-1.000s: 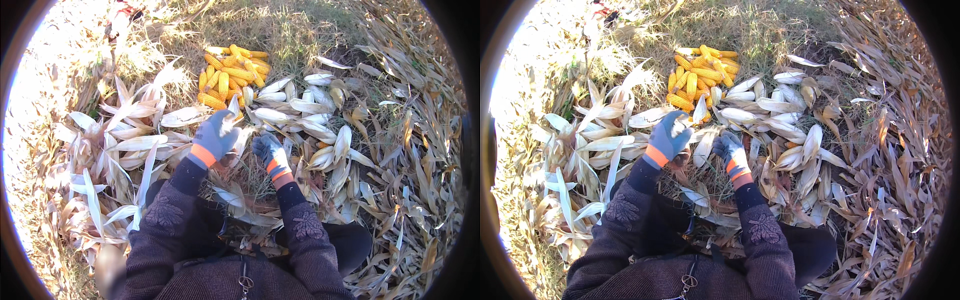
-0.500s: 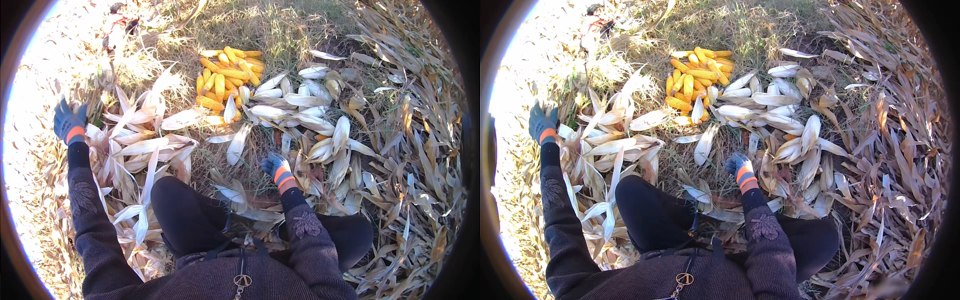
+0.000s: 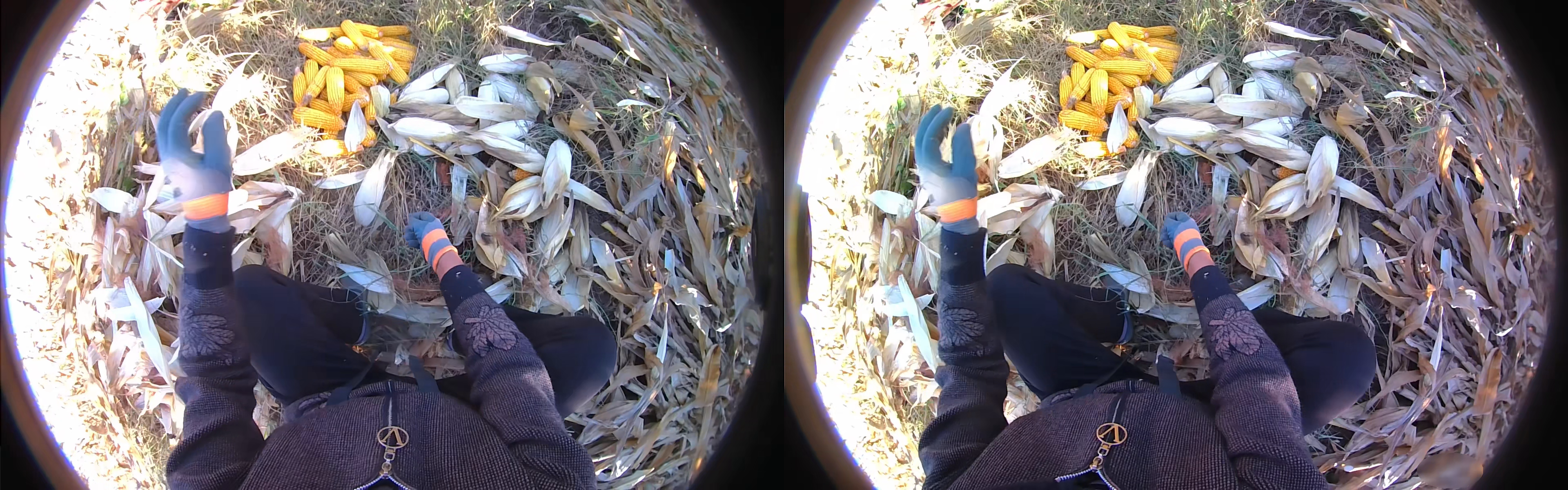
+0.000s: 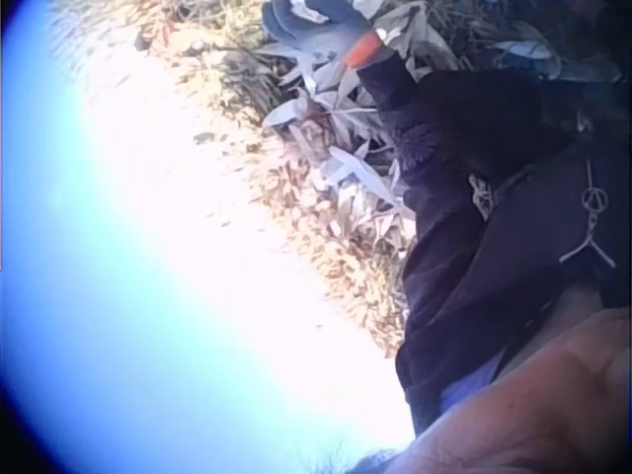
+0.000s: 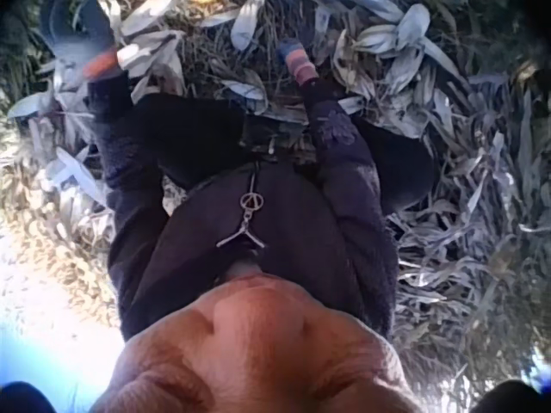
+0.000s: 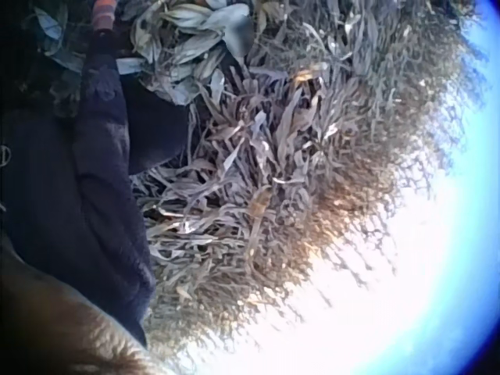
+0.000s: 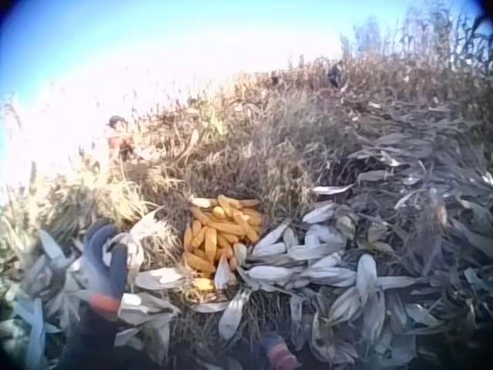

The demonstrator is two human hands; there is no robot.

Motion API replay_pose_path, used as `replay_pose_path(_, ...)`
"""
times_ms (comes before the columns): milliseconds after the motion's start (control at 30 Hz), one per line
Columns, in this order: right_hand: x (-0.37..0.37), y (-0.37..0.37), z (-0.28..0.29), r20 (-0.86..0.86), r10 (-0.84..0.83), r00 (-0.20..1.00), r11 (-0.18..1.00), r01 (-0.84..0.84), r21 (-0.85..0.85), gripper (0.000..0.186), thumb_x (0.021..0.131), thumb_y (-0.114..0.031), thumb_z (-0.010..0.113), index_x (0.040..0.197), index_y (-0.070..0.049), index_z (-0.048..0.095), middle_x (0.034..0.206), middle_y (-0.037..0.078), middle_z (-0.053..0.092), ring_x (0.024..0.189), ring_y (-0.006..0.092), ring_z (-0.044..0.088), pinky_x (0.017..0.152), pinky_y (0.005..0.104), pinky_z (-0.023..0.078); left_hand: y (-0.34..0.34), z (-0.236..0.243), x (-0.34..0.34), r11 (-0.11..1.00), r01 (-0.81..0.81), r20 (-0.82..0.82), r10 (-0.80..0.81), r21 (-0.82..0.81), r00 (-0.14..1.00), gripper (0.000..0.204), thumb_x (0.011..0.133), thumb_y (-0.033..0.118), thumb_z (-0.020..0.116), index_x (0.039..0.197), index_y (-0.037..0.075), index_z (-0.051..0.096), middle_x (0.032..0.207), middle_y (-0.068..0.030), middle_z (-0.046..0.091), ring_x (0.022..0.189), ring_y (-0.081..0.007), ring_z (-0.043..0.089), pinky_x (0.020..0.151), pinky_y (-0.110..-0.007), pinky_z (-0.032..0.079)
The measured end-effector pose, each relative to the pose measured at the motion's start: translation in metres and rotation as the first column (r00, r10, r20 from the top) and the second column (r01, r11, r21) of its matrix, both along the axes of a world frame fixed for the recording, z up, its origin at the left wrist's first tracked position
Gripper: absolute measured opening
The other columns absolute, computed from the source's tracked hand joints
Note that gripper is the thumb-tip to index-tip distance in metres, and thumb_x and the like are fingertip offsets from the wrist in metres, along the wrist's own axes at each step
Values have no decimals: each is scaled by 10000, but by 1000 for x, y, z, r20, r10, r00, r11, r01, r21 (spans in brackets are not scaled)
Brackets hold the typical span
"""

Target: The person sits on the ground in a cornfield and shucks corn cobs by hand, removing the husks and placing the cleaned cobs into a growing pile. The person handles each cob individually, peeling away the dried husks and silk.

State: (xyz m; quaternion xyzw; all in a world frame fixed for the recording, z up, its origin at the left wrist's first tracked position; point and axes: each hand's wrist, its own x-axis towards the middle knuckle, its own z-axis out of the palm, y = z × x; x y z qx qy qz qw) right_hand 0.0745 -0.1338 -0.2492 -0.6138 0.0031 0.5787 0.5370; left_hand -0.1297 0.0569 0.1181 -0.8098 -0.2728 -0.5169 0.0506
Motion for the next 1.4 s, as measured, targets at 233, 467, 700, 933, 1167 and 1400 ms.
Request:
replay_pose_path(233, 5, 58, -82, 197, -137, 971, 933, 59, 355, 138, 850, -98, 561, 976, -80, 612, 702, 32, 578, 517, 142, 507, 477, 288, 395, -33, -81, 71, 700, 334, -96, -499, -632, 861, 205, 827, 30, 588, 1026, 7, 627, 1105, -125, 620, 1063, -219, 578, 952, -316, 414)
replay_pose_path(467, 16, 139, -99, 525, -83, 847, 993, 26, 115, 356, 825, -65, 555, 1175, -44, 495, 719, 80, 590, 530, 202, 556, 482, 329, 460, -38, -80, 80, 615, 331, -29, -499, -715, 866, 170, 811, 50, 632, 970, -8, 629, 970, -149, 644, 897, -258, 631, 828, -320, 473)
replay_pose_path(700, 5, 172, -36, 150, 8, 989, 1000, -5, -15, 436, 786, -105, 612, 1191, -2, 486, 769, 130, 614, 524, 213, 593, 440, 334, 453, -23, -92, 68, 579, 257, -33, -443, -774, 896, 159, 782, -18, 642, 940, -8, 629, 951, -146, 648, 859, -257, 645, 772, -307, 493)
replay_pose_path(933, 9, 169, -89, 563, 156, 812, 968, -240, 78, 546, 744, -186, 707, 1225, 10, 538, 950, 127, 671, 714, 211, 633, 672, 322, 493, -16, -103, 78, 591, 268, -57, -472, -761, 880, 177, 789, 12, 646, 965, -2, 651, 959, -151, 656, 872, -268, 649, 787, -315, 502)
replay_pose_path(1167, -12, 146, -37, 216, 115, 969, 964, -162, 213, 265, 787, -146, 684, 1000, 9, 653, 832, 50, 657, 701, 139, 586, 658, 281, 470, -17, -108, 74, 595, 186, -117, -434, -782, 893, 156, 803, 53, 634, 945, -4, 662, 945, -153, 662, 852, -269, 652, 772, -318, 509)
replay_pose_path(1400, -12, 123, -9, 70, 150, 986, 961, -162, 224, 350, 868, -304, 619, 1017, 13, 632, 908, 53, 645, 784, 146, 578, 705, 285, 462, -20, -110, 76, 621, 169, -165, -444, -765, 881, 158, 819, 28, 619, 966, -17, 653, 975, -117, 659, 876, -163, 636, 785, -267, 497)
